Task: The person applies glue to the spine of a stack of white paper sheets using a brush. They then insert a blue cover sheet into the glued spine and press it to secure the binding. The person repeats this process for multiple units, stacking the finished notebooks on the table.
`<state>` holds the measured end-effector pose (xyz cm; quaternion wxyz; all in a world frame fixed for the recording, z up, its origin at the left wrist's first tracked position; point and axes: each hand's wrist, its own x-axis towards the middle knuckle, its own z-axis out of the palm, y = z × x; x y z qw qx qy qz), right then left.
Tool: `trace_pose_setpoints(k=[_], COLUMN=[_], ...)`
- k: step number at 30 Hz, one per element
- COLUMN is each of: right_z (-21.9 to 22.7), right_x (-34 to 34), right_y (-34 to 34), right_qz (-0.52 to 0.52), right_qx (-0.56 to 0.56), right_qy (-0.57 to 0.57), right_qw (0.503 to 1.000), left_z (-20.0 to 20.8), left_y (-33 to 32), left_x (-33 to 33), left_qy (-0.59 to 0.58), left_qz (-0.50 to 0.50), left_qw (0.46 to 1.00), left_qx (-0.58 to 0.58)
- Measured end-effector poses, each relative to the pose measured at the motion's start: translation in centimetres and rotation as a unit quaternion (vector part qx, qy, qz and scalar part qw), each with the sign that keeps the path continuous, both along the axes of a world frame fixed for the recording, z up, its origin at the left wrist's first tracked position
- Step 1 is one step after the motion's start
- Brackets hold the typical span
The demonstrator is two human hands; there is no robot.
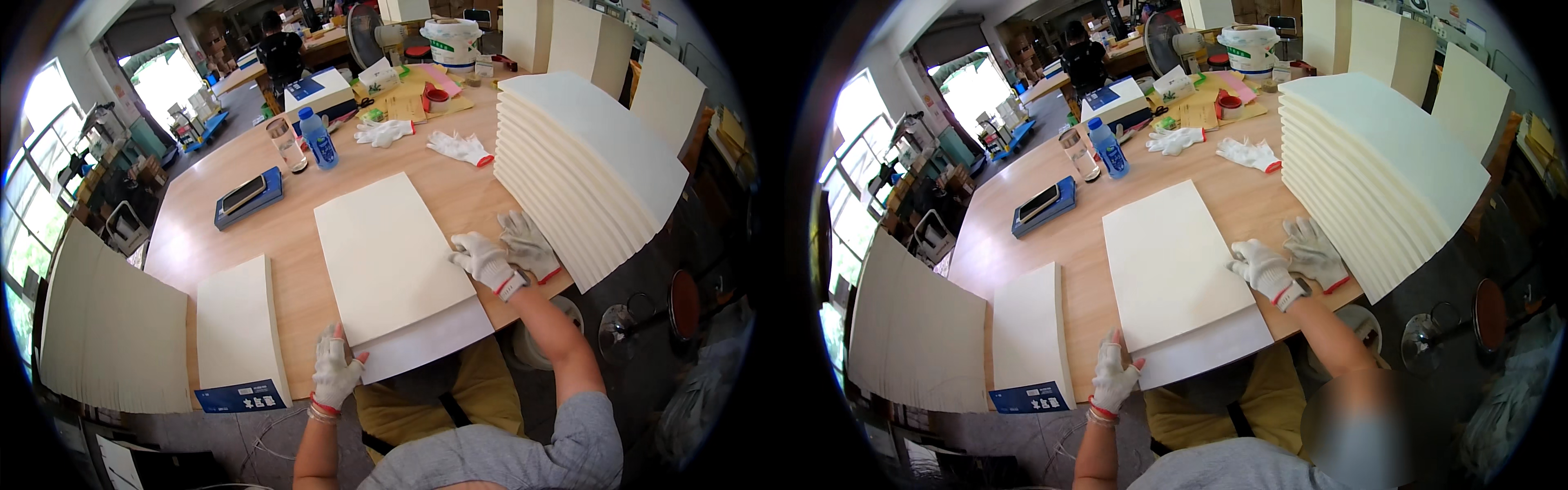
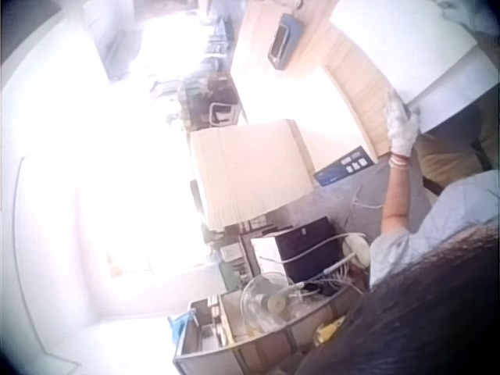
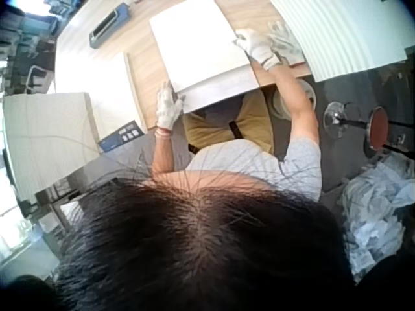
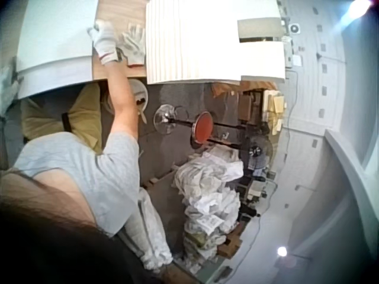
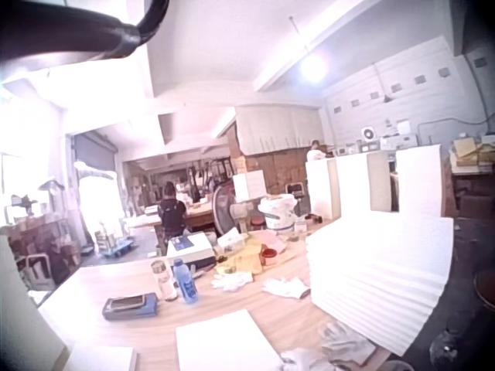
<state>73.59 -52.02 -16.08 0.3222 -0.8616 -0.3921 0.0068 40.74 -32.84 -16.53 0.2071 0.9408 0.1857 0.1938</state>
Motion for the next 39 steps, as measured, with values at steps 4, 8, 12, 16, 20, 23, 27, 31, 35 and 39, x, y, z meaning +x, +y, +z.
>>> trace_pose_setpoints(k=[4,8,12,16,20,23,27,31,35,39], right_z=[1.2,2.3,4.2,1.9,2.9,0.8,1.0,1.4,1.2,-1.4], right_x=[-2.6,-3.1,-2.5,-0.7,-1.5,-3.4,-4.5,-4.6,-4.0,-2.4], right_y=[-2.8,-2.8,-3.3,-4.1,-3.1,-2.3,-1.8,-1.7,-1.9,-2.1], right_qz=[0.198,0.211,0.232,0.283,0.244,0.104,0.043,0.035,0.032,-0.022], right_qx=[0.095,-0.012,-0.08,-0.028,-0.091,-0.088,-0.097,-0.116,-0.037,0.037], right_qy=[0.121,0.138,0.204,0.248,0.201,0.08,0.069,0.046,0.051,0.092], right_qw=[0.968,0.968,0.948,0.926,0.944,0.987,0.992,0.992,0.997,0.995], left_z=[5.5,5.7,6.6,3.3,5.9,4.0,4.4,4.1,5.3,10.6], left_y=[-2.5,-2.4,-3.4,0.2,2.1,2.3,2.2,2.6,4.4,1.0], left_x=[2.4,3.1,3.1,3.5,6.5,6.9,7.4,7.7,8.7,15.5], left_qy=[0.053,0.116,0.134,0.076,0.166,0.156,0.179,0.205,0.25,0.291], left_qz=[-0.166,-0.178,-0.199,-0.149,0.035,0.077,0.068,0.071,0.004,-0.338], left_qw=[0.983,0.973,0.949,0.984,0.963,0.972,0.971,0.967,0.968,0.822], left_qx=[0.061,0.09,0.205,0.058,-0.21,-0.156,-0.143,-0.137,-0.023,0.355])
